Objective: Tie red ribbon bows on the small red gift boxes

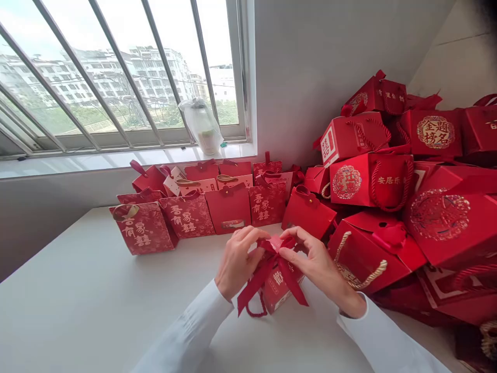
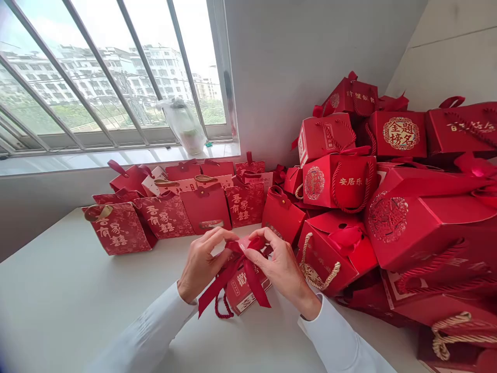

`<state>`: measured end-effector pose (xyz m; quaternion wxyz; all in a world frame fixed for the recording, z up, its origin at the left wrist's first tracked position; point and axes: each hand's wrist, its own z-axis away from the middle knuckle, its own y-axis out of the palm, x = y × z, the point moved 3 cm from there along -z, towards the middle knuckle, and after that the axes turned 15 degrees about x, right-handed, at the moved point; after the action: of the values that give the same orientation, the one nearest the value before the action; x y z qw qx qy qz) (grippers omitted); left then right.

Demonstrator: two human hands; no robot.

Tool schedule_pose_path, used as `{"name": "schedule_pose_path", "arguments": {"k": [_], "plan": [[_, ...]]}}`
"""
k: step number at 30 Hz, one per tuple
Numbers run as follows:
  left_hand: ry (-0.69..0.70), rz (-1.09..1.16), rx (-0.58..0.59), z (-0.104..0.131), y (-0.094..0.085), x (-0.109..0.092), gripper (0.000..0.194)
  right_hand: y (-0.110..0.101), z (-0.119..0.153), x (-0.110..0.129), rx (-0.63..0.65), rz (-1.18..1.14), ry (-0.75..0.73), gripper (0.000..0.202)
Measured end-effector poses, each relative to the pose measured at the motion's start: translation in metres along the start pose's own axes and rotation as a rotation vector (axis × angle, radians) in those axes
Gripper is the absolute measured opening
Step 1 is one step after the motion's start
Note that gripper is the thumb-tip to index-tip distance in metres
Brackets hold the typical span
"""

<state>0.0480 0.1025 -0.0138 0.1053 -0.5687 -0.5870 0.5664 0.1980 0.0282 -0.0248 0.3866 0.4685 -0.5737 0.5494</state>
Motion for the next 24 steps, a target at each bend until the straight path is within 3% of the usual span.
{"name": "schedule_pose_path", "arguments": {"k": [5, 10, 17, 24], "plan": [[-0.094, 0.155, -0.06, 0.006, 0.009, 0.003, 0.035, 0.004, 0.0, -0.003, -0.071, -0.051, 0.029, 0.015], [-0.175, 0.145, -0.055, 0.008, 0.012, 0.002, 0.026, 0.003, -0.002, -0.007, -0.12, -0.091, 0.01, 0.015], [-0.157, 0.093, -0.106, 0.011, 0.013, -0.003, 0.031, 0.001, -0.001, -0.015, -0.179, -0.111, 0.02, 0.022], [-0.14, 0.072, -0.068, 0.014, 0.016, -0.006, 0.038, -0.004, 0.003, -0.014, -0.256, -0.07, 0.063, 0.026]]}}
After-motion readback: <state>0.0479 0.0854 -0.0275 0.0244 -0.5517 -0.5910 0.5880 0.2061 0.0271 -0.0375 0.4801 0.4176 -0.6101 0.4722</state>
